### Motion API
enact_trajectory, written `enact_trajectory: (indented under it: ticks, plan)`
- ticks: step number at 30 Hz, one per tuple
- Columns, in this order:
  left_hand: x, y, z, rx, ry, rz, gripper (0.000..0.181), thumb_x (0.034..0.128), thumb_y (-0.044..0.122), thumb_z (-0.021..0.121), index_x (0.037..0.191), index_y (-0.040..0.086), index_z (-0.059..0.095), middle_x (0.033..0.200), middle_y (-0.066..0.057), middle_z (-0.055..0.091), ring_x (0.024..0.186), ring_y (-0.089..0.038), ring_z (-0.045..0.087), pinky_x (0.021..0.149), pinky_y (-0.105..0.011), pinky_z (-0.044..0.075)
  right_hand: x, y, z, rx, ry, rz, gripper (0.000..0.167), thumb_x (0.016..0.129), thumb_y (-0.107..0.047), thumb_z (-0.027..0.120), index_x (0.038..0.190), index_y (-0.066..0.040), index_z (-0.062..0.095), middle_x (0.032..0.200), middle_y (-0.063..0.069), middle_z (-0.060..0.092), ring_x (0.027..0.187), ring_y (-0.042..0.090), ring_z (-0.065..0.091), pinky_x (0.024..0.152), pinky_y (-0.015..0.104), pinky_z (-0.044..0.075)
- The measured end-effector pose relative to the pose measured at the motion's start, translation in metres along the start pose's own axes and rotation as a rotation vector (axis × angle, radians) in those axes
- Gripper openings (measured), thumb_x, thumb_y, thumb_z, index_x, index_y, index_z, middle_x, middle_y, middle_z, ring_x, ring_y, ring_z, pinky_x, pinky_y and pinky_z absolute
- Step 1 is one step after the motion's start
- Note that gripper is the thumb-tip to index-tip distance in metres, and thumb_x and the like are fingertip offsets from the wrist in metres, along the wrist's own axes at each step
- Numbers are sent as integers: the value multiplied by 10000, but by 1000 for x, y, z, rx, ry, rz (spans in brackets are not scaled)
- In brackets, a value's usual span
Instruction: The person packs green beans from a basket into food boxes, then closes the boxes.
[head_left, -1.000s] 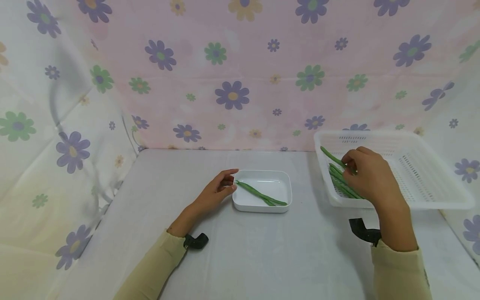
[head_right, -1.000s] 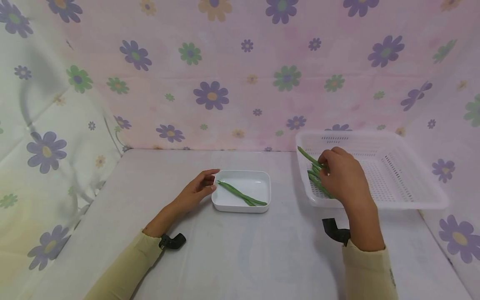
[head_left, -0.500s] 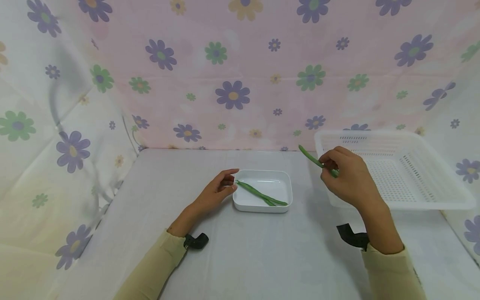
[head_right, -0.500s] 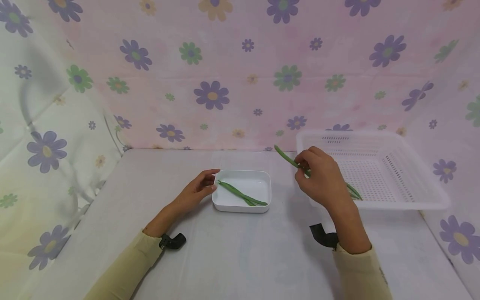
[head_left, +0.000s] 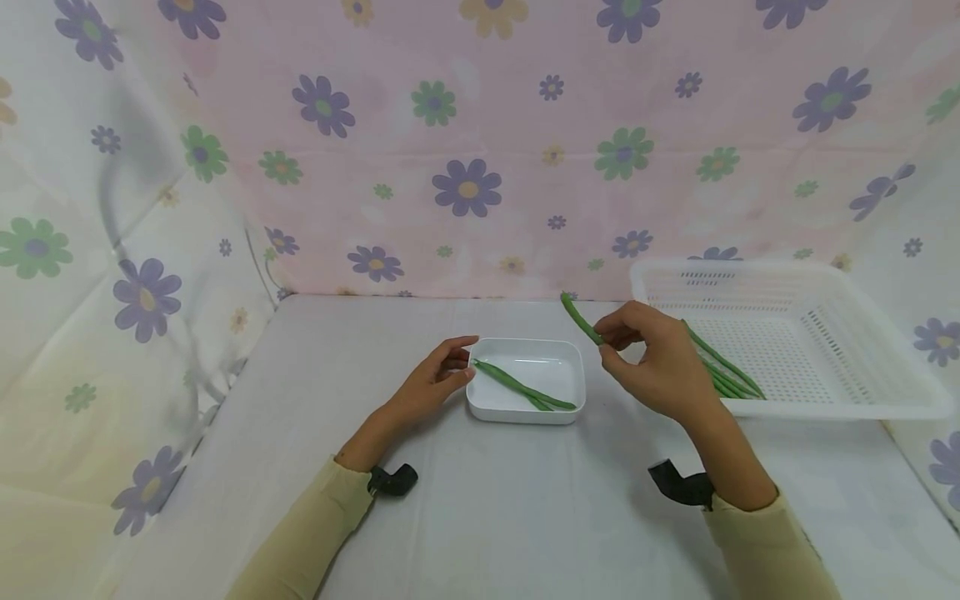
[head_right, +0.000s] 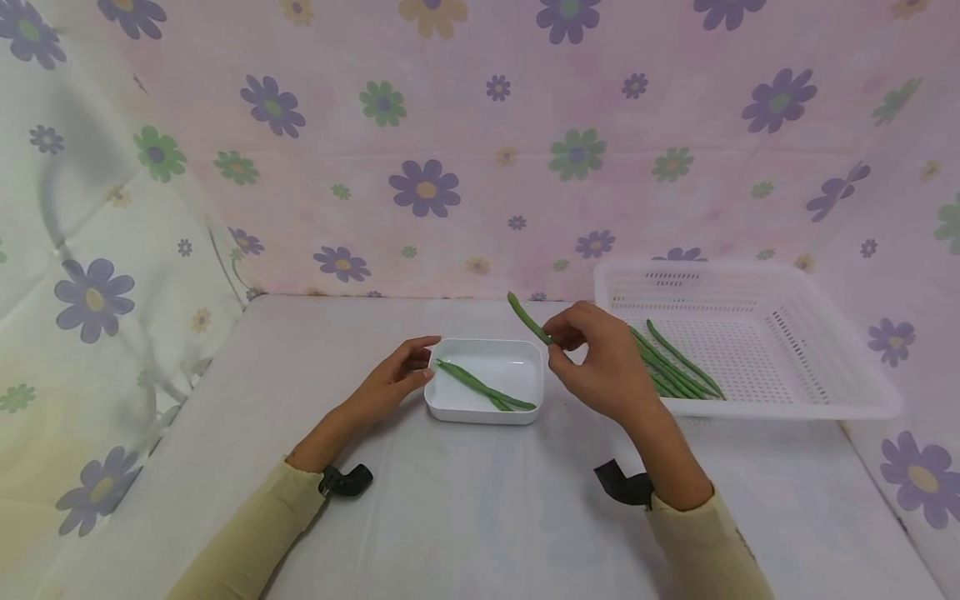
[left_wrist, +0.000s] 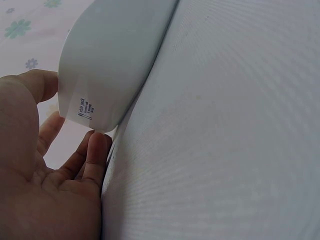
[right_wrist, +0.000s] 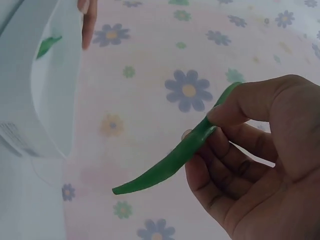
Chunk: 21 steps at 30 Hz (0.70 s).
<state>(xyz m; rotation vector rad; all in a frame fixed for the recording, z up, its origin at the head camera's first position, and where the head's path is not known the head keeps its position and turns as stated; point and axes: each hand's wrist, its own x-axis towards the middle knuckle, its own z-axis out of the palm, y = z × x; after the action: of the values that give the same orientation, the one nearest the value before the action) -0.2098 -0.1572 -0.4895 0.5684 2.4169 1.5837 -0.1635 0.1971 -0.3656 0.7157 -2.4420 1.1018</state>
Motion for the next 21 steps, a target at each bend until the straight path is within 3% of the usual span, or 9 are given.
enact_trajectory:
  ticks: [10, 21]
  plan:
    - [1, -1, 1, -26, 8, 13, 553, 1079, 247, 656, 1595, 272, 459, 1419, -139, 554, 1330, -284, 568, 1151, -502, 447, 0, -2, 27, 177, -39, -25, 267, 897, 122, 735, 1075, -76, 730, 1004, -19, 709, 858, 136, 709, 785, 276, 608]
    - [2, -1, 4, -22, 22, -1, 563, 1082, 157, 631, 1610, 161, 435, 1430, -217, 532, 1357, -374, 546, 1170, -560, 415, -3, 9, 63, 244, -98, 17, 223, 941, 69, 716, 1097, -90, 716, 1016, 9, 717, 882, 157, 710, 814, 339, 615]
